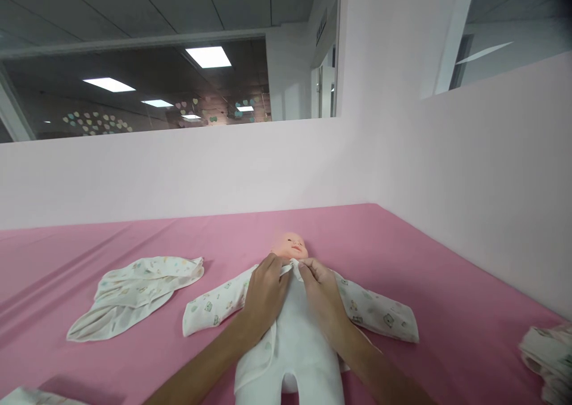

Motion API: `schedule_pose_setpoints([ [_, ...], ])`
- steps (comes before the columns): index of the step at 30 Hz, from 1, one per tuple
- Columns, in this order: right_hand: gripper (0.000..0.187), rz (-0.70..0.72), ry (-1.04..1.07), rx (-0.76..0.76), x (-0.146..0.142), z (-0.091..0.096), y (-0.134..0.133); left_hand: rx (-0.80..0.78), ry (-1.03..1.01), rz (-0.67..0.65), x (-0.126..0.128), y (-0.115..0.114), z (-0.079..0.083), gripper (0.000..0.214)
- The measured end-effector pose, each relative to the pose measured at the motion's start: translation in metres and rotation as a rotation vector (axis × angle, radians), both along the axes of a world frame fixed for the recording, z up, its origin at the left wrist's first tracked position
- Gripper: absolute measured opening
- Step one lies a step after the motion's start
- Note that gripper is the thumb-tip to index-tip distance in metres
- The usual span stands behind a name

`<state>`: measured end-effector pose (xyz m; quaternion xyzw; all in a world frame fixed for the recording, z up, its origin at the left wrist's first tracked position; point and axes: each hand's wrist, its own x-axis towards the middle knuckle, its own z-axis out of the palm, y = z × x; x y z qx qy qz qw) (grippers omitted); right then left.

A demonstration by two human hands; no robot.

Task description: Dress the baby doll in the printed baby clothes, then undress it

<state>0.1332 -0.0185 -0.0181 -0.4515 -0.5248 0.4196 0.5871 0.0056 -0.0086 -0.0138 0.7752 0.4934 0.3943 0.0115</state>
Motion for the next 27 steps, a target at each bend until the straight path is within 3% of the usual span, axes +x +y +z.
schedule_pose_setpoints([
  [10, 0.024, 0.01, -0.131, 0.035, -0.007, 0.004, -0.008, -0.086, -0.04, 0.035, 0.001, -0.002, 0.001, 0.014],
  [16, 0.029, -0.002, -0.281, 0.089, -0.007, 0.005, -0.011, -0.215, -0.221, 0.004, 0.002, -0.004, 0.011, 0.014],
  [21, 0.041, -0.034, -0.417, 0.187, -0.007, -0.003, -0.008, -0.286, -0.394, -0.1, 0.0, -0.002, 0.014, 0.019],
  [27, 0.042, -0.017, -0.416, 0.153, -0.006, -0.005, -0.008, -0.299, -0.414, -0.103, -0.002, 0.002, 0.013, 0.015],
])
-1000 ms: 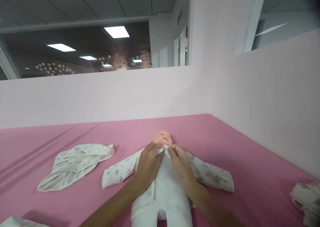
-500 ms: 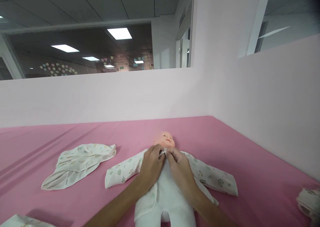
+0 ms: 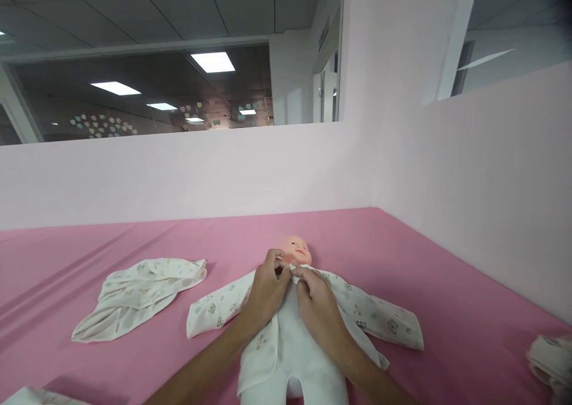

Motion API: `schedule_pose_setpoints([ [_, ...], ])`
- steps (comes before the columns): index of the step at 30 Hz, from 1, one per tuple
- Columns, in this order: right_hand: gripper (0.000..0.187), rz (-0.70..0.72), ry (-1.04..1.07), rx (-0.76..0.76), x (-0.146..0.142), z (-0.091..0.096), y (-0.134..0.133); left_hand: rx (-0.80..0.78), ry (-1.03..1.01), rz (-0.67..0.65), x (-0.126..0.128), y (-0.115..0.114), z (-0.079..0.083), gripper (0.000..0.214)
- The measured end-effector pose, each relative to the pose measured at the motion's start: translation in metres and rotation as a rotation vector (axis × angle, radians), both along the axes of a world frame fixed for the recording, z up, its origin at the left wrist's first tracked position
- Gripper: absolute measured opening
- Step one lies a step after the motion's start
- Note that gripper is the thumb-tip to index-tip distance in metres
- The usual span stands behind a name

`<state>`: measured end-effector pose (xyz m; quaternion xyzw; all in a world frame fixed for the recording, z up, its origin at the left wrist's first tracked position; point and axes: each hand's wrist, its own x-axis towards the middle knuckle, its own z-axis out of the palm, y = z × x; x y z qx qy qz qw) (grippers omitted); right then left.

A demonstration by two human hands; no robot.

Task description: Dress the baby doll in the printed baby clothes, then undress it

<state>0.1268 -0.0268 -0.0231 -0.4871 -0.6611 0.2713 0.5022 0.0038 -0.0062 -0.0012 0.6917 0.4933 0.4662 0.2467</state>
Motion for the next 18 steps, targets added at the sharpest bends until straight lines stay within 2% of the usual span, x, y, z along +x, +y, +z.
schedule_pose_setpoints([
  [3, 0.038, -0.012, 0.041, -0.039, -0.0007, 0.0024, -0.0014, 0.003, -0.014, 0.004, -0.0002, 0.0006, -0.0021, 0.015],
  [9, 0.037, -0.016, 0.013, 0.034, -0.002, 0.0033, -0.0018, -0.008, -0.047, -0.005, -0.0009, -0.0002, -0.0021, 0.014],
  [13, 0.034, -0.017, 0.063, 0.001, -0.0014, 0.0008, -0.0006, -0.015, -0.063, 0.001, -0.0007, 0.0, -0.0025, 0.014],
  [18, 0.031, -0.031, 0.096, -0.032, -0.001, -0.0029, 0.0004, -0.117, -0.163, -0.009, -0.0023, 0.0053, 0.0, 0.016],
])
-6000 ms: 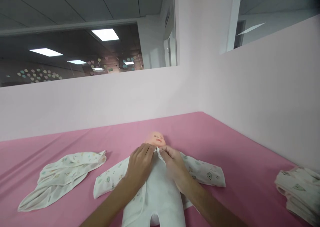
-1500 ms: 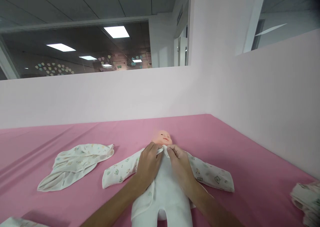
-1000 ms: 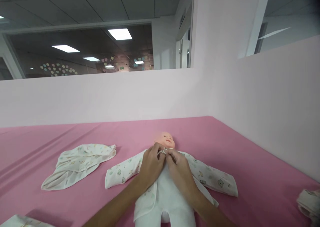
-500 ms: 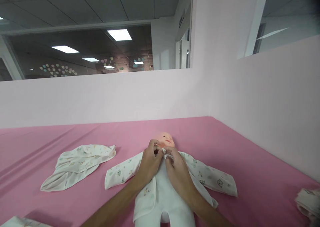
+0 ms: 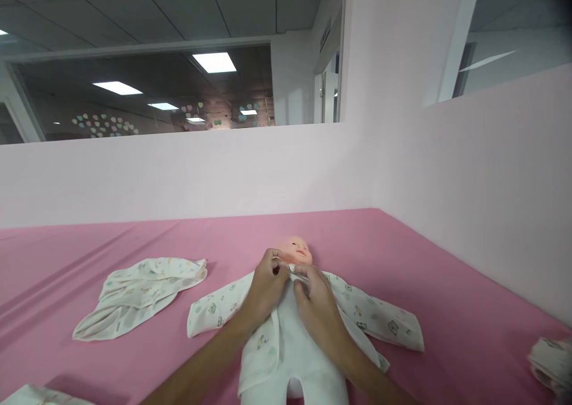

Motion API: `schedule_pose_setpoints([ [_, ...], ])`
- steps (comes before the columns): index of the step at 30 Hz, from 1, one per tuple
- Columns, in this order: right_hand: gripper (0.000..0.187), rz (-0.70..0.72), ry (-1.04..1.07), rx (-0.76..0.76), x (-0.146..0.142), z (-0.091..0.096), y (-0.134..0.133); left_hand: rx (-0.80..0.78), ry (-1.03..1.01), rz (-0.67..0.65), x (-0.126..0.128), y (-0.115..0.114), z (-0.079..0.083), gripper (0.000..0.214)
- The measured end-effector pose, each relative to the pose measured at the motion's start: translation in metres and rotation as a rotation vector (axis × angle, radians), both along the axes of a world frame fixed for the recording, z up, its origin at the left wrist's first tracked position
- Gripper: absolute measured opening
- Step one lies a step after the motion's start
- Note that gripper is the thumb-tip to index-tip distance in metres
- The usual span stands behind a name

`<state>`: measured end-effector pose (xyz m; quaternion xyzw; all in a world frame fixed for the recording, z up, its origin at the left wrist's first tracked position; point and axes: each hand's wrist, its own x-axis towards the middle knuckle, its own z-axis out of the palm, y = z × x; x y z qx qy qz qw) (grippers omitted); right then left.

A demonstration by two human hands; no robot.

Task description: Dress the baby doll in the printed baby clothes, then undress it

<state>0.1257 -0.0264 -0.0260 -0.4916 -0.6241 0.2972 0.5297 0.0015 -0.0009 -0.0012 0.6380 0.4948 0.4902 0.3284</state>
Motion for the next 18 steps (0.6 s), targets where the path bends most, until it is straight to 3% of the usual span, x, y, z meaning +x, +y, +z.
schedule_pose_setpoints([
  [5, 0.033, 0.004, -0.004, 0.001, 0.0, -0.003, 0.002, -0.213, 0.135, -0.166, -0.015, -0.004, 0.03, 0.025],
  [9, 0.028, -0.003, -0.062, 0.041, 0.001, -0.003, 0.003, -0.182, 0.412, -0.16, -0.034, -0.017, 0.053, 0.021],
  [12, 0.017, -0.044, -0.171, 0.044, 0.005, 0.001, 0.0, -0.102, 0.611, -0.099, -0.044, -0.024, 0.055, 0.006],
  [14, 0.009, -0.063, -0.248, 0.021, 0.012, 0.004, -0.003, -0.036, 0.712, -0.065, -0.046, -0.028, 0.053, 0.007],
  [18, 0.021, -0.052, -0.353, -0.04, 0.032, 0.007, -0.014, 0.035, 0.767, 0.032, -0.043, -0.035, 0.052, 0.019],
])
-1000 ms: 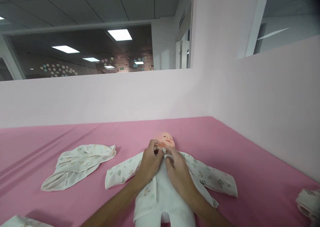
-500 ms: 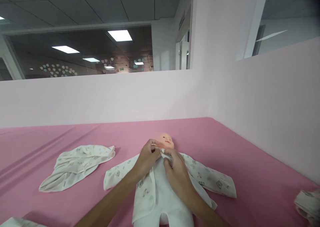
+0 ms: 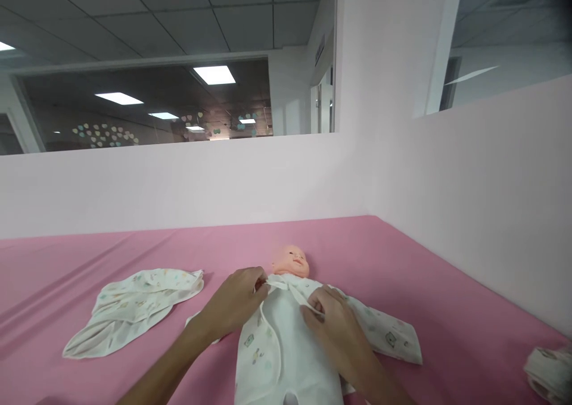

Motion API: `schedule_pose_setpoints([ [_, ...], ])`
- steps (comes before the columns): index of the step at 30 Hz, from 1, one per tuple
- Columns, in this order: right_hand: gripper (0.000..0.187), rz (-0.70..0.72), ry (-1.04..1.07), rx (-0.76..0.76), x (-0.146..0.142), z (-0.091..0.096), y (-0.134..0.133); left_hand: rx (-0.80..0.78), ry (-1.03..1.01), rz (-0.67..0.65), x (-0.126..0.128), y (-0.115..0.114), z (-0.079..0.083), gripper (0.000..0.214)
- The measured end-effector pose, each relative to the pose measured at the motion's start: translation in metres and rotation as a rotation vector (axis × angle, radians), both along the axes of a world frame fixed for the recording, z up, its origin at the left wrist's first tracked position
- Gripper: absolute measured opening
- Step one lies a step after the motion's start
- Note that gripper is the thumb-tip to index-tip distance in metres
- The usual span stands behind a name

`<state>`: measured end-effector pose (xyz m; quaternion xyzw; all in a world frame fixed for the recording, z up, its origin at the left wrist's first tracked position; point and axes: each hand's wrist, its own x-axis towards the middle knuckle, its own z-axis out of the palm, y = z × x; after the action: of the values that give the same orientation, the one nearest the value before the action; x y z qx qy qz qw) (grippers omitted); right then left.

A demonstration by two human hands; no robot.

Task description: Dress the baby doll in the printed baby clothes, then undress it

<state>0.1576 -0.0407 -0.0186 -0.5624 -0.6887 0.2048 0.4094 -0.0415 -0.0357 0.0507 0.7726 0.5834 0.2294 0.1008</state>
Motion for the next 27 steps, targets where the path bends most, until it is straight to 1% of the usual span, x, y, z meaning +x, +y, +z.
schedule_pose_setpoints([
  [2, 0.022, 0.017, -0.008, -0.035, 0.008, 0.001, -0.006, 0.032, -0.012, 0.053, 0.003, -0.004, 0.0, 0.023],
  [4, 0.019, 0.067, 0.024, -0.082, 0.014, 0.001, -0.01, 0.025, -0.037, 0.089, 0.005, -0.007, 0.0, 0.024],
  [8, 0.01, 0.126, 0.128, -0.188, 0.017, 0.004, -0.016, -0.052, -0.114, 0.074, 0.009, -0.01, -0.003, 0.021],
  [11, 0.007, 0.178, 0.203, -0.234, 0.018, 0.007, -0.019, -0.065, -0.12, 0.068, 0.015, -0.011, -0.006, 0.02],
  [14, 0.012, 0.239, 0.353, -0.25, 0.019, 0.009, -0.02, 0.001, -0.068, 0.099, 0.025, -0.014, -0.012, 0.02],
  [16, 0.015, 0.257, 0.459, -0.259, 0.018, 0.009, -0.019, 0.075, -0.029, 0.082, 0.033, -0.017, -0.016, 0.019],
  [19, 0.013, 0.198, 0.551, -0.199, 0.015, 0.008, -0.017, 0.144, 0.004, 0.016, 0.045, -0.023, -0.022, 0.022],
  [21, 0.012, 0.164, 0.599, -0.148, 0.013, 0.007, -0.017, 0.154, 0.016, 0.002, 0.051, -0.026, -0.025, 0.025],
  [22, 0.012, 0.168, 0.623, -0.145, 0.012, 0.007, -0.018, 0.152, 0.015, 0.005, 0.053, -0.026, -0.027, 0.026],
  [25, 0.02, 0.217, 0.656, -0.199, 0.009, 0.007, -0.023, 0.145, 0.004, 0.024, 0.055, -0.026, -0.033, 0.027],
  [27, 0.025, 0.24, 0.656, -0.199, 0.007, 0.006, -0.025, 0.153, 0.007, 0.024, 0.054, -0.025, -0.038, 0.029],
])
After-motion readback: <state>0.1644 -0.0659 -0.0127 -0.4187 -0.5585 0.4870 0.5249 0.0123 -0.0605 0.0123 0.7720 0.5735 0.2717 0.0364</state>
